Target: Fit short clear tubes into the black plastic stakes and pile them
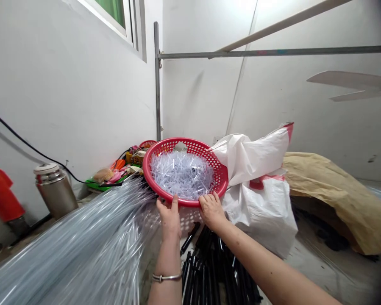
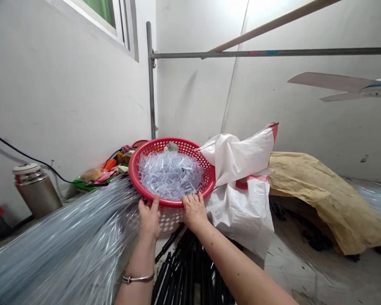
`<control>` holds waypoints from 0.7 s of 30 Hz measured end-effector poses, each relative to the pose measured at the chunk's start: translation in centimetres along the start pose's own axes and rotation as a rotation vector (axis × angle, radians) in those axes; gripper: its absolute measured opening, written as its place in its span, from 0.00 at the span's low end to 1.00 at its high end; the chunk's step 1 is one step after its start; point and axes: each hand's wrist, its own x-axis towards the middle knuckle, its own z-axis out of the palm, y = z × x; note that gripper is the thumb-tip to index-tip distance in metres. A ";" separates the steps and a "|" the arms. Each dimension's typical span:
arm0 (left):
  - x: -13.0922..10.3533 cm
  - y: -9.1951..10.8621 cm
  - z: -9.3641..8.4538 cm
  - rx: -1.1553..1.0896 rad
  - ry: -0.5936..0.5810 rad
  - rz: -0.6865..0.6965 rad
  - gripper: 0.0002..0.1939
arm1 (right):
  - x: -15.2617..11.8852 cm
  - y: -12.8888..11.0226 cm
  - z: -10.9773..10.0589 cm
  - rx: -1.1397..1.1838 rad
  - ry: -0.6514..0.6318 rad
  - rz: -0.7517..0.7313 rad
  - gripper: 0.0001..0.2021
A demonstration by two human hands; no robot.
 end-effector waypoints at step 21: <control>1.8 -2.2 -0.8 0.138 0.028 0.109 0.19 | 9.8 -3.0 0.4 0.265 -0.441 0.149 0.51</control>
